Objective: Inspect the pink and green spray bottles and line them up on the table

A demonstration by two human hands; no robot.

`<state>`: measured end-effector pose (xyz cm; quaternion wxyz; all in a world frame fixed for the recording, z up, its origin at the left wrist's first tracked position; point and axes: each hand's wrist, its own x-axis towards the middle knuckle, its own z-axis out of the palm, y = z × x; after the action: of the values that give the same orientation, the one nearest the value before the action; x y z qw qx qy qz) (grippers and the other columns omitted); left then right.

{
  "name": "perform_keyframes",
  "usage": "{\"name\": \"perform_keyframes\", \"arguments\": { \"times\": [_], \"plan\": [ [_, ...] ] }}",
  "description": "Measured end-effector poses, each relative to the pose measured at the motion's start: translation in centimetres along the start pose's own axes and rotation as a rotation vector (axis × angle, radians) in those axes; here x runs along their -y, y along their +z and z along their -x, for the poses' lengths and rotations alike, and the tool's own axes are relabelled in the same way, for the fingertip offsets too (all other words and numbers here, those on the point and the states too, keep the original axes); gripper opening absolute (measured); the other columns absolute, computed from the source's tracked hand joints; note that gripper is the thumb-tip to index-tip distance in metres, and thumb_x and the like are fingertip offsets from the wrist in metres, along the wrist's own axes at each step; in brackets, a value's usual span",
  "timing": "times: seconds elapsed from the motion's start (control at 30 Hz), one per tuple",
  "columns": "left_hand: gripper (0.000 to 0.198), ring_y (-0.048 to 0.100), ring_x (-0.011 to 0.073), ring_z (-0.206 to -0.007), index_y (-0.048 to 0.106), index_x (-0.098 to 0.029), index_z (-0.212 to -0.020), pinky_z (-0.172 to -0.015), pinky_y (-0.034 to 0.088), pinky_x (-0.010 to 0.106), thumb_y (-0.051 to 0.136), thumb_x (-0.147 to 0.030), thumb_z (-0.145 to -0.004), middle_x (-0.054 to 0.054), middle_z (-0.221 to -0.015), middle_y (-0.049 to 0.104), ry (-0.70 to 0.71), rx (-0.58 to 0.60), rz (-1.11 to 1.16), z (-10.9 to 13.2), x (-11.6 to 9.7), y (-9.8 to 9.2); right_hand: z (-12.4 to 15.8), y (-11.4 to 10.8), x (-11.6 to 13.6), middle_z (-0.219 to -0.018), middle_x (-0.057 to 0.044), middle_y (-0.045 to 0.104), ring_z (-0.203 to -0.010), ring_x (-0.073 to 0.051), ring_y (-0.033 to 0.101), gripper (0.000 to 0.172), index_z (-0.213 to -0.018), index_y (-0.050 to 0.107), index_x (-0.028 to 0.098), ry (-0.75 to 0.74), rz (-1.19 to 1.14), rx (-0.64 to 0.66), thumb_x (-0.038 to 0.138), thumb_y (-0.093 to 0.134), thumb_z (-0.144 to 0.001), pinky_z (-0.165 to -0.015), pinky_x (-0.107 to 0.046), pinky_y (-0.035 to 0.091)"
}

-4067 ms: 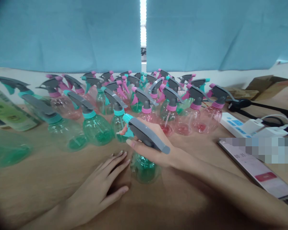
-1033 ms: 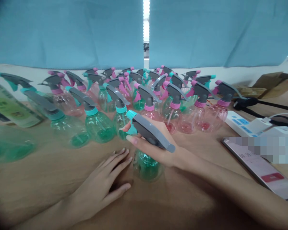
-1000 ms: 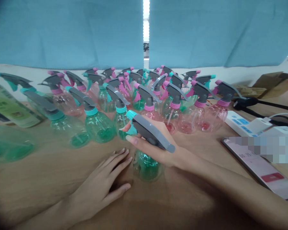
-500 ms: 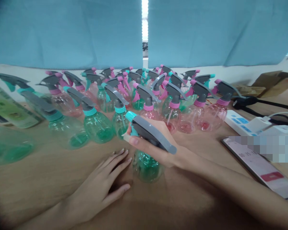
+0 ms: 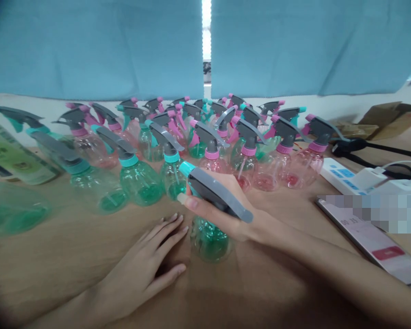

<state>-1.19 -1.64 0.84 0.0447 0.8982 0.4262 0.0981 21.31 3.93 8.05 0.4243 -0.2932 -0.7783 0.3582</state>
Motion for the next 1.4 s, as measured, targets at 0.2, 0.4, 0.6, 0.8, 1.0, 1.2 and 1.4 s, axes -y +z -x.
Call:
{"name": "perform_keyframes", "arguments": {
  "times": [0.2, 0.4, 0.6, 0.8, 1.0, 1.2, 1.4],
  "plan": [
    [0.058, 0.033, 0.0298, -0.136, 0.039, -0.015, -0.142, -0.107, 0.033, 0.048, 0.05, -0.047, -0.095, 0.013, -0.149, 0.037, -0.004, 0.0, -0.001, 0.1, 0.04, 0.1, 0.0, -0.3, -0.32, -0.066, 0.004, 0.047, -0.055, -0.01, 0.042, 0.021, -0.09, 0.057, 0.025, 0.024, -0.015, 0.078, 0.045, 0.052, -0.089, -0.051, -0.024, 0.036],
    [0.058, 0.033, 0.0307, -0.136, 0.037, -0.018, -0.143, -0.107, 0.033, 0.048, 0.052, -0.045, -0.094, 0.012, -0.149, 0.038, -0.001, -0.015, 0.03, 0.17, 0.06, 0.21, -0.19, -0.33, 0.08, -0.075, 0.002, 0.053, -0.064, -0.013, 0.049, 0.018, -0.093, 0.06, 0.025, 0.041, 0.023, 0.077, 0.041, 0.054, -0.088, -0.061, -0.026, 0.043],
    [0.058, 0.033, 0.0295, -0.136, 0.038, -0.015, -0.142, -0.107, 0.032, 0.049, 0.05, -0.047, -0.095, 0.013, -0.148, 0.038, 0.006, -0.002, 0.015, 0.1, 0.03, 0.08, -0.2, -0.02, 0.21, -0.069, 0.002, 0.053, -0.06, -0.012, 0.049, 0.023, -0.077, 0.063, 0.023, 0.076, -0.019, 0.095, 0.041, 0.052, -0.089, -0.058, -0.026, 0.043],
    [0.058, 0.033, 0.0298, -0.136, 0.038, -0.015, -0.143, -0.107, 0.033, 0.048, 0.049, -0.048, -0.095, 0.013, -0.149, 0.037, 0.001, 0.0, 0.007, 0.09, 0.05, 0.16, 0.07, 0.05, 0.53, -0.068, 0.002, 0.057, -0.059, -0.013, 0.051, 0.019, -0.089, 0.067, 0.026, 0.11, 0.01, 0.006, 0.043, 0.058, -0.086, -0.056, -0.027, 0.044],
    [0.058, 0.034, 0.0297, -0.135, 0.039, -0.017, -0.142, -0.107, 0.033, 0.048, 0.05, -0.048, -0.095, 0.012, -0.148, 0.039, -0.006, -0.003, 0.01, 0.06, 0.02, 0.13, -0.12, 0.0, 0.49, -0.063, 0.003, 0.052, -0.056, -0.013, 0.049, 0.02, -0.093, 0.067, 0.027, 0.091, -0.018, 0.077, 0.041, 0.054, -0.088, -0.057, -0.027, 0.044],
    [0.059, 0.033, 0.0295, -0.136, 0.037, -0.014, -0.143, -0.108, 0.032, 0.048, 0.05, -0.047, -0.095, 0.013, -0.149, 0.037, 0.006, 0.003, 0.0, 0.04, 0.03, 0.11, -0.06, -0.05, 0.05, -0.067, 0.002, 0.053, -0.064, -0.014, 0.053, 0.028, -0.105, 0.063, 0.025, 0.133, -0.019, 0.073, 0.045, 0.054, -0.087, -0.062, -0.028, 0.047],
    [0.059, 0.032, 0.0291, -0.137, 0.038, -0.013, -0.142, -0.107, 0.032, 0.048, 0.05, -0.046, -0.095, 0.013, -0.148, 0.038, 0.012, 0.007, -0.007, -0.01, 0.02, 0.16, -0.03, 0.05, 0.2, -0.065, 0.003, 0.051, -0.06, -0.014, 0.049, 0.026, -0.103, 0.063, 0.026, 0.13, -0.024, 0.09, 0.044, 0.053, -0.088, -0.06, -0.028, 0.045]
  ]
}}
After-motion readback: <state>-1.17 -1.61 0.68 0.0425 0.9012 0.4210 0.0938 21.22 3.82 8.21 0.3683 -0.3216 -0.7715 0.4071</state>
